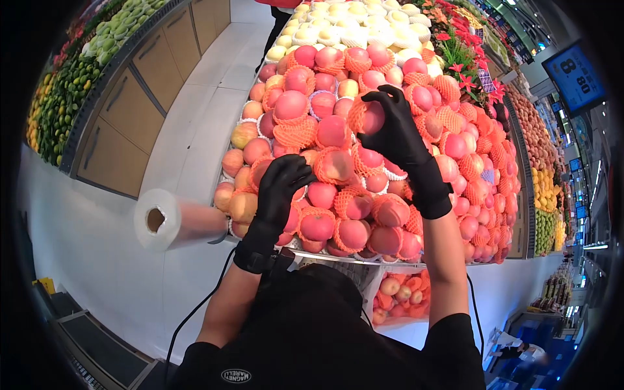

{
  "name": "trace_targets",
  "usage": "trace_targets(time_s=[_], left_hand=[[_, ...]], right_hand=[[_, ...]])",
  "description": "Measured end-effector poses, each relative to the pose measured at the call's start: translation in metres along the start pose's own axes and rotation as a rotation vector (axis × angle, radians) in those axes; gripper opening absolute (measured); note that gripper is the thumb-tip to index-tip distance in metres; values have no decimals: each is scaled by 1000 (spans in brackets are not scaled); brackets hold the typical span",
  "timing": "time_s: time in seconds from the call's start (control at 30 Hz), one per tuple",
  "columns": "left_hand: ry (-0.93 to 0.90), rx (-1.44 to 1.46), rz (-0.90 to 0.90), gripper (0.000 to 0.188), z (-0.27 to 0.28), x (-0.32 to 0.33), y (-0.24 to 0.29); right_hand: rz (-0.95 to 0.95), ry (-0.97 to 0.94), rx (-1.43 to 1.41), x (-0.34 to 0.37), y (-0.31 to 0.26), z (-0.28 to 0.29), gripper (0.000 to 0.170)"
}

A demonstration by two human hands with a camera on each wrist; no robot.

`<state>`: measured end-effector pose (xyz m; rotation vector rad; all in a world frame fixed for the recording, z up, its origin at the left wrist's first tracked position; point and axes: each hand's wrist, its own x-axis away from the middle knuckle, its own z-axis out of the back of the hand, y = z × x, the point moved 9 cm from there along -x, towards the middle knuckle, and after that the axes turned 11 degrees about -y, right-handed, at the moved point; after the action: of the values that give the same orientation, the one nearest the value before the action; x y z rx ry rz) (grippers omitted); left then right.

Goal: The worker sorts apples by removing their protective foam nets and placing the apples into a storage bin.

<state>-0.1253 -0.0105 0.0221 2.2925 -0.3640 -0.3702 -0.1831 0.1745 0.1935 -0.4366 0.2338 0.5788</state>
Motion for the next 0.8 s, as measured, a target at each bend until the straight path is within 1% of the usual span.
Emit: trace_targets(time_s=[0.07, 0.1, 0.13, 0.2, 0.23, 0.33, 0.4, 0.43, 0.5, 0.53, 0.57, 0.67, 0.7, 0.8], left_hand=[[-22, 37, 20, 29, -7, -6, -9], [-38, 41, 35, 30, -11, -9, -13], [-46, 98, 44, 29, -16, -12, -17], [-59, 211, 64, 28, -28, -16, -24], [-132, 258, 73, 35, -37, -17, -24], [-189, 154, 114, 36, -58, -21, -26], [-233, -21, 75, 37, -68, -22, -25], [-255, -161, 23, 37, -72, -21, -23], [-190, 141, 147, 39, -70, -21, -37], [-216, -87, 93, 40, -64, -23, -40], [-238, -315, 38, 41, -51, -23, -52], [-283, -826, -199, 39, -57, -9, -37], [-294, -966, -289, 38, -63, -3, -29], [-265, -1042, -330, 40, -61, -2, -25]], right_hand=[[-53, -31, -29, 14, -9, 0, 69], [-30, -34, -36, 18, -14, -2, 70], [-55, -35, -35, 25, -24, 0, 67], [-86, -68, -45, 36, -30, -6, 72], [-84, -70, -70, 42, -34, -8, 73], [-98, -102, -117, 54, -48, -15, 73], [-105, -87, -121, 59, -61, -17, 71], [-92, -81, -100, 62, -64, -19, 71], [-127, -107, -81, 65, -68, -25, 70], [-145, -121, -71, 67, -68, -28, 70], [-144, -137, -46, 71, -67, -34, 74], [-122, -125, -30, 77, -75, -36, 83], [-148, -154, -74, 78, -74, -36, 90], [-206, -40, -222, 89, -62, -28, 91]])
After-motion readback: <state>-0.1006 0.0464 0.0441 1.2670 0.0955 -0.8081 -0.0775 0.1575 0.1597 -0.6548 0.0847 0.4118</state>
